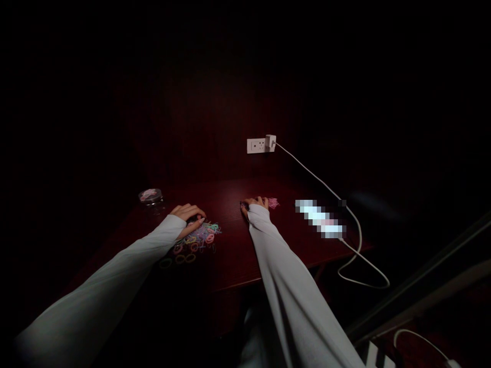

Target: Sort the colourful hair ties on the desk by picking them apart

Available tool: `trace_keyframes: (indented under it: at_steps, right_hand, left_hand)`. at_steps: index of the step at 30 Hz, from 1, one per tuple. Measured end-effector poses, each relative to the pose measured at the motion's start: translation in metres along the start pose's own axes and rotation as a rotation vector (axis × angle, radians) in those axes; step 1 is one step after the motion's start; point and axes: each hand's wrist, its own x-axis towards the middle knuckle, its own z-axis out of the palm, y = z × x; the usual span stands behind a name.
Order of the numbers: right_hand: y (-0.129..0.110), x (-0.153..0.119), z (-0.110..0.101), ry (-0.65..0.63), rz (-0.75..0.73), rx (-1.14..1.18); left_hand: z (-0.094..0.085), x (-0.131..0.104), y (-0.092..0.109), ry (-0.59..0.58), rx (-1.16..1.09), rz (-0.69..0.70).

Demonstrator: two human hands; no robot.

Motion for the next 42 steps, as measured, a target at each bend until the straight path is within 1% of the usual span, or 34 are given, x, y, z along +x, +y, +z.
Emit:
trace_keyframes:
  at_steps: [5, 8, 10, 13, 16, 20, 24, 29, 34, 38, 42]
  right_hand:
    - [-0.004, -0.001, -0.004, 0.006, 0.016, 0.029]
    - [-0.015, -0.005, -0.008, 0.058, -0.017, 0.15]
    - [-0.026, -0.008, -0.011, 0.054, -0.075, 0.269]
    - [-0.042, -0.012, -0.013, -0.079, -0.18, 0.418]
    - [-0.048, -0.014, -0.013, -0.183, -0.251, 0.496]
    - [-0.043, -0.016, -0.014, -0.254, -0.318, 0.569]
    - [-0.038, -0.017, -0.014, -0.323, -0.367, 0.583]
    - [-0.037, -0.016, -0.013, -0.358, -0.37, 0.57]
    - [-0.036, -0.013, -0.009, -0.362, -0.368, 0.635]
    - [-0.036, -0.012, -0.005, -0.381, -0.306, 0.747]
    - [-0.039, -0.011, -0.002, -0.352, -0.231, 0.881]
  left_hand:
    - [-0.001, 0.0, 0.001, 0.019, -0.006, 0.0]
    - [-0.002, 0.0, 0.003, -0.001, -0.009, 0.012]
    - [-0.001, 0.001, 0.003, -0.025, -0.012, 0.026]
    - [0.0, 0.002, 0.0, -0.098, -0.031, 0.066]
    - [-0.002, 0.001, 0.001, -0.147, -0.052, 0.111]
    - [-0.01, -0.001, 0.009, -0.139, -0.042, 0.121]
    - [-0.014, -0.002, 0.013, -0.157, -0.027, 0.123]
    - [-0.013, -0.001, 0.01, -0.182, -0.014, 0.128]
    - [-0.013, -0.002, 0.012, -0.179, -0.004, 0.134]
    - [-0.014, -0.002, 0.012, -0.178, -0.012, 0.134]
    - [-0.01, 0.0, 0.005, -0.185, -0.012, 0.153]
